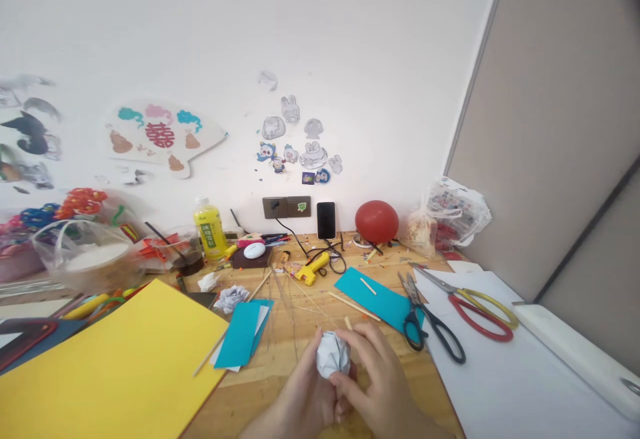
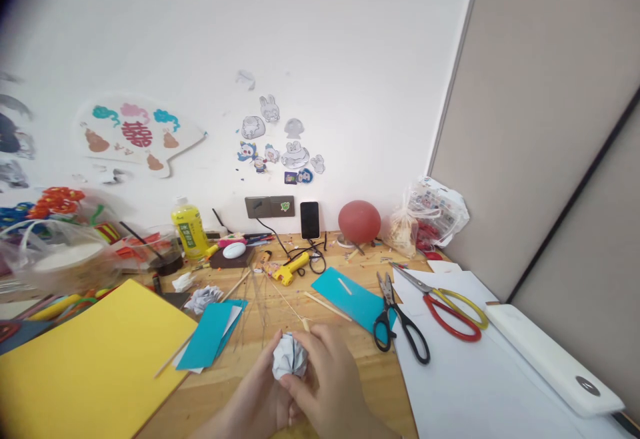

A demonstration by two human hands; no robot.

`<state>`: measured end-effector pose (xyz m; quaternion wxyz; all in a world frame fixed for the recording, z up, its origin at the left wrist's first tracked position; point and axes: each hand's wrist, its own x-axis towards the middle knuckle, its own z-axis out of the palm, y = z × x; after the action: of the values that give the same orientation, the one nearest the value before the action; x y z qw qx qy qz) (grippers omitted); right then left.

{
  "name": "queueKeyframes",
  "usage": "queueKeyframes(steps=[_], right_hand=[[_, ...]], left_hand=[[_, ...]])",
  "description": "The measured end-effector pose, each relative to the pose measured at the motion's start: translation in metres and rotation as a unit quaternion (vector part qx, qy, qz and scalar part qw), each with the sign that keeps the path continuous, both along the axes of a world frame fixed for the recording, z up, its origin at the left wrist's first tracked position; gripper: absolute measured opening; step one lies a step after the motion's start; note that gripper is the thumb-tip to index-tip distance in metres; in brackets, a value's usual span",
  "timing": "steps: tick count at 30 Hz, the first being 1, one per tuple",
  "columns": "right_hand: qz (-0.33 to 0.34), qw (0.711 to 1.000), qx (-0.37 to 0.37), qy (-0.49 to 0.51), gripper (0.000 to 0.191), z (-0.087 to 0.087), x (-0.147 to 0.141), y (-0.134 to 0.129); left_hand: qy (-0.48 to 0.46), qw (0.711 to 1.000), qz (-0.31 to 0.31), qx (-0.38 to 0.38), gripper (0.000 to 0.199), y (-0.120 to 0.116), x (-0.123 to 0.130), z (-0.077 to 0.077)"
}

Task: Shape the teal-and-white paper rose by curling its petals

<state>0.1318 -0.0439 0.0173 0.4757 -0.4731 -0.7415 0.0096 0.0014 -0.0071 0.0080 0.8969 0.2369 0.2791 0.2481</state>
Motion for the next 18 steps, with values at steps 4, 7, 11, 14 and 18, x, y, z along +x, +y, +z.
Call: queueKeyframes(steps=[4, 7, 11, 14, 18], right_hand=[[0.009, 1.0, 0.009, -0.02, 0.035, 0.0, 0.001, -0.002], [0.015, 1.0, -0.001, -0.024, 0.037, 0.0, 0.001, -0.004], [0.003, 1.0, -0.022, -0.017, 0.037, -0.002, 0.002, 0.0], [-0.009, 0.999, -0.038, -0.009, 0.038, -0.007, 0.003, 0.007], [-0.032, 0.998, -0.048, -0.02, 0.039, -0.017, 0.008, 0.018]], left_hand=[[-0.009, 1.0, -0.008, -0.022, 0.064, -0.002, -0.002, 0.0], [-0.026, 0.999, -0.004, -0.026, 0.061, -0.002, -0.002, 0.001], [-0.072, 0.997, 0.013, 0.008, 0.053, -0.001, -0.004, 0.001], [-0.082, 0.99, 0.06, 0.096, 0.043, 0.003, -0.007, -0.001], [0.094, 0.93, 0.165, 0.316, 0.05, 0.021, -0.015, -0.003]])
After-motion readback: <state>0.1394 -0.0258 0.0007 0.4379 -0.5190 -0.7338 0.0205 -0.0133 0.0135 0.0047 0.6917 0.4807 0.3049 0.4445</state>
